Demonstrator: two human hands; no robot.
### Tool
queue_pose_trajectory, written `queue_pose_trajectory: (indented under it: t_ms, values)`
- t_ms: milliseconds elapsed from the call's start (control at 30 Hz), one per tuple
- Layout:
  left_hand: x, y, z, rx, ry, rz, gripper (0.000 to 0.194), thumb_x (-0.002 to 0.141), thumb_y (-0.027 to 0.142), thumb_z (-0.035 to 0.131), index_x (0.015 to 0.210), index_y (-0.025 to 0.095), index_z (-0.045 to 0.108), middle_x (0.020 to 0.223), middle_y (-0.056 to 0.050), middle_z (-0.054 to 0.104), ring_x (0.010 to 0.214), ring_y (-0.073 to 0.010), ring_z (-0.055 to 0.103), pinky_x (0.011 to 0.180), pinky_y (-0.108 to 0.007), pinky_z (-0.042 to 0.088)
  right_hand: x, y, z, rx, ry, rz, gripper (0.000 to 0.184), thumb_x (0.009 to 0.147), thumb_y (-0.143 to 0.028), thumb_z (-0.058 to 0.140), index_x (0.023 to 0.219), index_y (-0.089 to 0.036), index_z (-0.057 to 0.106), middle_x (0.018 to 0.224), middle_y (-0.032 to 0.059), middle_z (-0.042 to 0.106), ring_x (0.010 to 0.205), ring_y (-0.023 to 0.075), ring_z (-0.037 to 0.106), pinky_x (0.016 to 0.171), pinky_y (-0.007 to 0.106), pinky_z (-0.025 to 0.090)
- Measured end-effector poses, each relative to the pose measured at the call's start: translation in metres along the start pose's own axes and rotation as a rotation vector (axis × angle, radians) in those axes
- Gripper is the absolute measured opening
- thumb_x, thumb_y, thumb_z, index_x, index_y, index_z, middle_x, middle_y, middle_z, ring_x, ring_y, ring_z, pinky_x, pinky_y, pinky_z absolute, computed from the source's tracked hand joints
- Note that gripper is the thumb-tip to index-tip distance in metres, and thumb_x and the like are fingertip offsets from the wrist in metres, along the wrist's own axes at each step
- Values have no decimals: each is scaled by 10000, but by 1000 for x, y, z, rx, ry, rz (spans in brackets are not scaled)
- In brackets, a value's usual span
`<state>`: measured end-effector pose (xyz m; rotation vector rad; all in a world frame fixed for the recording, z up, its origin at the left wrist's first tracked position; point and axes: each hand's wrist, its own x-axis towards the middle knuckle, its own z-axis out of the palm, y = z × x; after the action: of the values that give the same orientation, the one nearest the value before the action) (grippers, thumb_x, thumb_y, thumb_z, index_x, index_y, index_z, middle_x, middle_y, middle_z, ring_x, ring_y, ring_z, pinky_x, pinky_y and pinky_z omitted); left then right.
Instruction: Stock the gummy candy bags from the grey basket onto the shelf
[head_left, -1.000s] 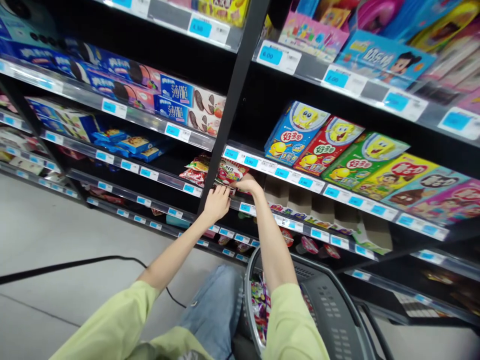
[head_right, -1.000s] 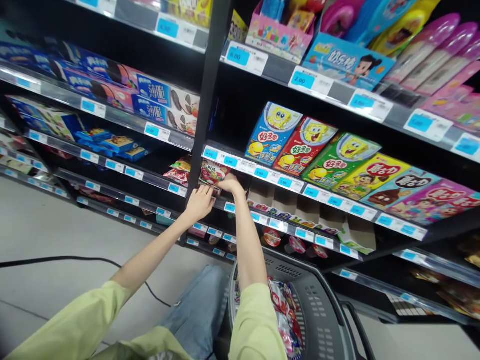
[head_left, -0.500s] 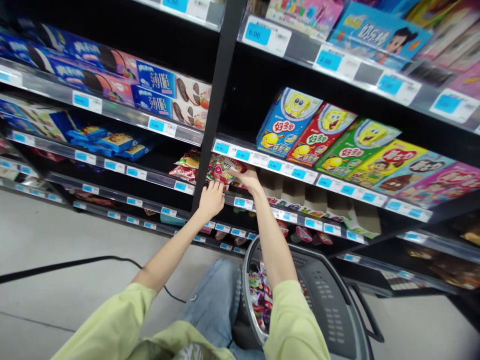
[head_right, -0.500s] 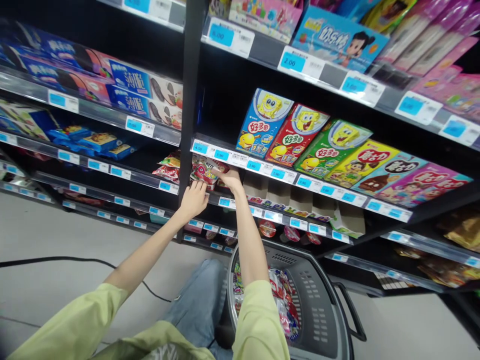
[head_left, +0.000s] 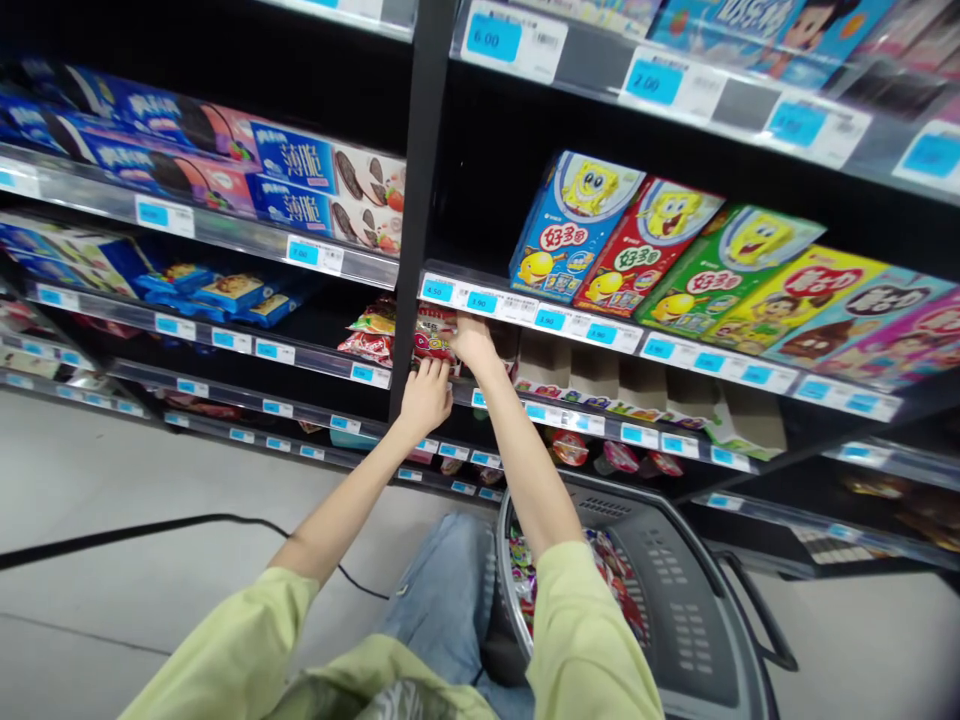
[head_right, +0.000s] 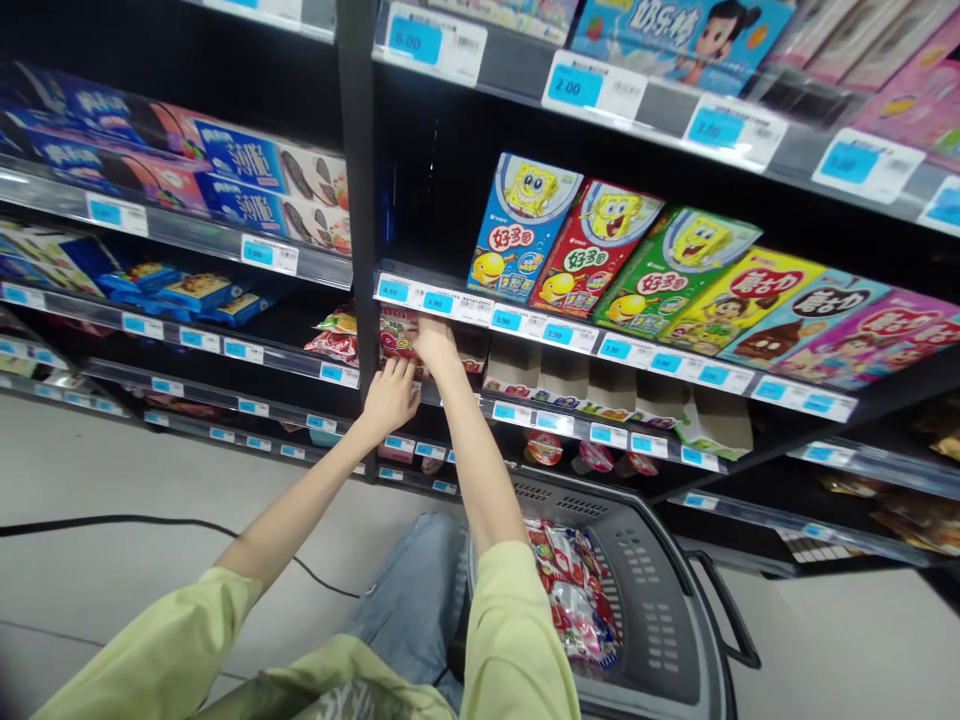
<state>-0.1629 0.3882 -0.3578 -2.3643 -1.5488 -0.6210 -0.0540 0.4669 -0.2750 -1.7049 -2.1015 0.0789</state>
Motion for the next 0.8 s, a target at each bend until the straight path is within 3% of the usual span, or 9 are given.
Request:
queue_pose_trajectory:
  t_ms: [100, 200, 267, 367, 500, 600, 700, 733, 800]
  values:
    - [0, -1, -1, 8, -16, -3, 420, 906, 275, 474, 1278, 86, 523, 1326, -187, 560, 1271, -327, 456, 917, -434, 470, -11, -17, -4, -112, 77, 14, 360, 949, -247, 527, 1291, -144, 574, 1217, 176, 648, 1138, 318, 610, 1025, 454, 483]
    - [1, -2, 1, 14, -46, -9, 416, 909, 282, 471, 1260, 74, 550, 1321, -198, 571, 1268, -345, 464, 913, -439, 468, -25, -29, -3, -210, 181, -174, 371, 985, -144, 369, 1290, -169, 579, 1215, 173, 640, 1135, 292, 605, 1003, 438, 482]
    - [2, -2, 0, 16, -71, -8, 443, 918, 283, 455, 1289, 63, 555, 1341, -208, 568, 1295, -363, 447, 937, -450, 458, -29, -32, 1, -229, 106, -244, 337, 998, -173, 371, 1215, -170, 628, 1165, 161, 660, 1101, 277, 624, 979, 409, 498]
    - [4, -1, -4, 16, -95, -18, 465, 911, 278, 454, 1306, 60, 569, 1373, -215, 557, 1308, -376, 436, 953, -453, 456, -26, -28, 12, -165, -37, -167, 314, 991, -214, 438, 1227, -167, 640, 1073, 134, 691, 1041, 257, 657, 957, 382, 518]
    - [10, 0, -12, 6, -136, -20, 476, 896, 297, 459, 1282, 52, 590, 1335, -232, 580, 1282, -388, 455, 931, -469, 475, -16, -23, 20, -68, -33, -107, 414, 980, -137, 447, 1379, -167, 554, 1179, 123, 677, 1121, 252, 641, 1001, 405, 496]
    - [16, 2, -12, -2, -141, -50, 544, 871, 303, 485, 1349, 47, 538, 1386, -257, 540, 1335, -408, 411, 974, -500, 460, -21, -19, 16, -41, -73, -96, 327, 1009, -223, 486, 1294, -106, 596, 1161, 110, 694, 1111, 225, 642, 1009, 362, 490]
    - [20, 3, -9, -31, -101, -48, 622, 864, 330, 498, 1420, 54, 452, 1409, -268, 503, 1336, -412, 407, 988, -517, 453, -57, 0, 3, 58, -69, -268, 332, 1029, -244, 484, 1304, -82, 579, 1257, 101, 665, 1208, 179, 590, 1077, 294, 431]
    - [20, 3, -9, -42, -91, -42, 618, 874, 343, 489, 1422, 61, 443, 1402, -265, 502, 1333, -412, 407, 984, -521, 454, -78, 12, -2, 98, -41, -335, 337, 1029, -237, 486, 1317, -86, 574, 1322, 104, 630, 1268, 174, 551, 1116, 291, 394]
    - [20, 1, -11, -60, -77, -38, 560, 907, 358, 451, 1388, 70, 467, 1365, -258, 514, 1322, -408, 411, 980, -524, 456, -132, 45, -12, 153, 39, -334, 338, 1027, -257, 491, 1318, -111, 583, 1391, 101, 583, 1326, 179, 505, 1155, 308, 354]
